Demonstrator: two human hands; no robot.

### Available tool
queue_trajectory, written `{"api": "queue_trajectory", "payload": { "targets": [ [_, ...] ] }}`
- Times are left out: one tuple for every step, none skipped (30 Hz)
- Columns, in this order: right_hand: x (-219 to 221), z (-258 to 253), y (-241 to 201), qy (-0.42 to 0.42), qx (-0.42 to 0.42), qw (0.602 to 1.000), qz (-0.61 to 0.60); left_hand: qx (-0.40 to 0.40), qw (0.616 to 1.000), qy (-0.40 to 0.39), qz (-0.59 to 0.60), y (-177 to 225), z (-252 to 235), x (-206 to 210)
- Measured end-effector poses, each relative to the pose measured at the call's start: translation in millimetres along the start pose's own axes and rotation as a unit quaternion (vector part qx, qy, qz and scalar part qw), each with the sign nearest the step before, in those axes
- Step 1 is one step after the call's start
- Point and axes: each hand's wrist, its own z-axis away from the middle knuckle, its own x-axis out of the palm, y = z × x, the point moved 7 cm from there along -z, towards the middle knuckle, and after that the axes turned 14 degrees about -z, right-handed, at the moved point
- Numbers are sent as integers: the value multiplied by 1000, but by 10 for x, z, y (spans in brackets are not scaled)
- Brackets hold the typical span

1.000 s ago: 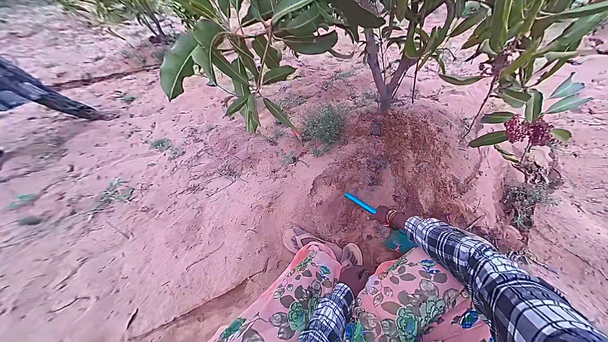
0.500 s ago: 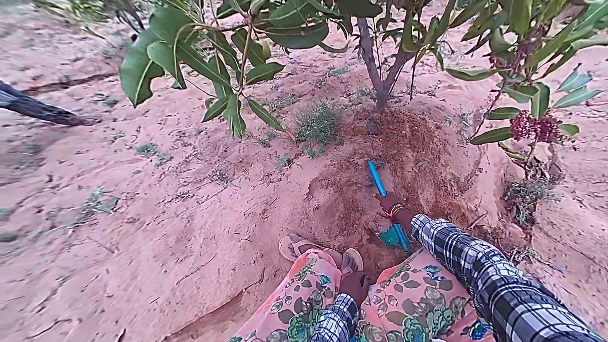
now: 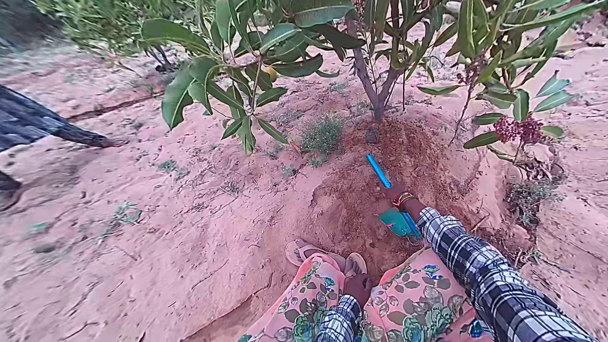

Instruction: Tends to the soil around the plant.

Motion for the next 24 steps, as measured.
{"api": "queue_trajectory", "payload": {
  "targets": [
    [-97, -61, 18, 0, 8, 1000, 12, -2, 1000, -4, -3, -5, -7, -4],
    [-196, -130, 76, -1, 18, 1000, 24, -2, 1000, -7, -8, -8, -13, 0],
    [-276, -163, 143, -7, 29, 999, 35, -1, 1000, -9, -10, -5, -14, 10],
    [-333, -207, 228, -14, 38, 998, 45, -1, 1000, -9, -11, 0, -21, 18],
    [-358, -255, 329, -17, 49, 997, 58, -3, 1000, -11, -13, 1, -26, 13],
    [-342, -231, 406, -25, 67, 995, 68, -5, 1000, -14, -15, 2, -24, 1],
    [-291, -124, 456, -38, 89, 992, 84, -6, 1000, -18, -18, 13, -18, -1],
    [-216, -8, 512, -48, 107, 987, 108, -5, 999, -24, -21, 33, -11, 5],
    [-132, 34, 614, -51, 117, 983, 132, -3, 999, -33, -26, 59, -9, 11],
    [-45, 38, 724, -52, 127, 981, 139, -1, 999, -38, -33, 79, -11, 21],
    [41, 15, 811, -51, 126, 980, 145, 1, 999, -38, -37, 84, -18, 29],
    [107, -19, 830, -45, 118, 980, 152, 2, 999, -37, -39, 81, -30, 25],
    [163, -31, 811, -38, 112, 980, 158, 1, 999, -35, -37, 65, -31, 19],
    [186, -32, 809, -28, 109, 980, 161, -1, 999, -35, -32, 58, -25, 24],
    [179, -39, 827, -16, 109, 981, 158, 0, 999, -35, -29, 55, -21, 34],
    [145, -46, 847, -2, 111, 983, 144, 2, 999, -36, -27, 59, -22, 35],
    [95, -88, 878, 21, 113, 986, 122, 4, 999, -31, -26, 60, -30, 26],
    [51, -132, 905, 42, 114, 988, 97, 2, 999, -28, -26, 53, -35, 15],
    [12, -161, 922, 61, 114, 989, 72, -3, 999, -27, -25, 48, -33, 8],
    [-21, -163, 935, 72, 118, 989, 53, -9, 999, -29, -24, 51, -19, 12],
    [-56, -148, 929, 78, 120, 989, 40, -13, 999, -29, -22, 58, -3, 16],
    [-93, -152, 893, 85, 111, 990, 30, -14, 999, -28, -21, 62, -4, 9],
    [-124, -165, 814, 89, 98, 991, 25, -15, 999, -25, -19, 59, -12, -3],
    [-145, -159, 716, 89, 82, 992, 22, -15, 999, -24, -17, 53, -7, -1]
  ]
}}
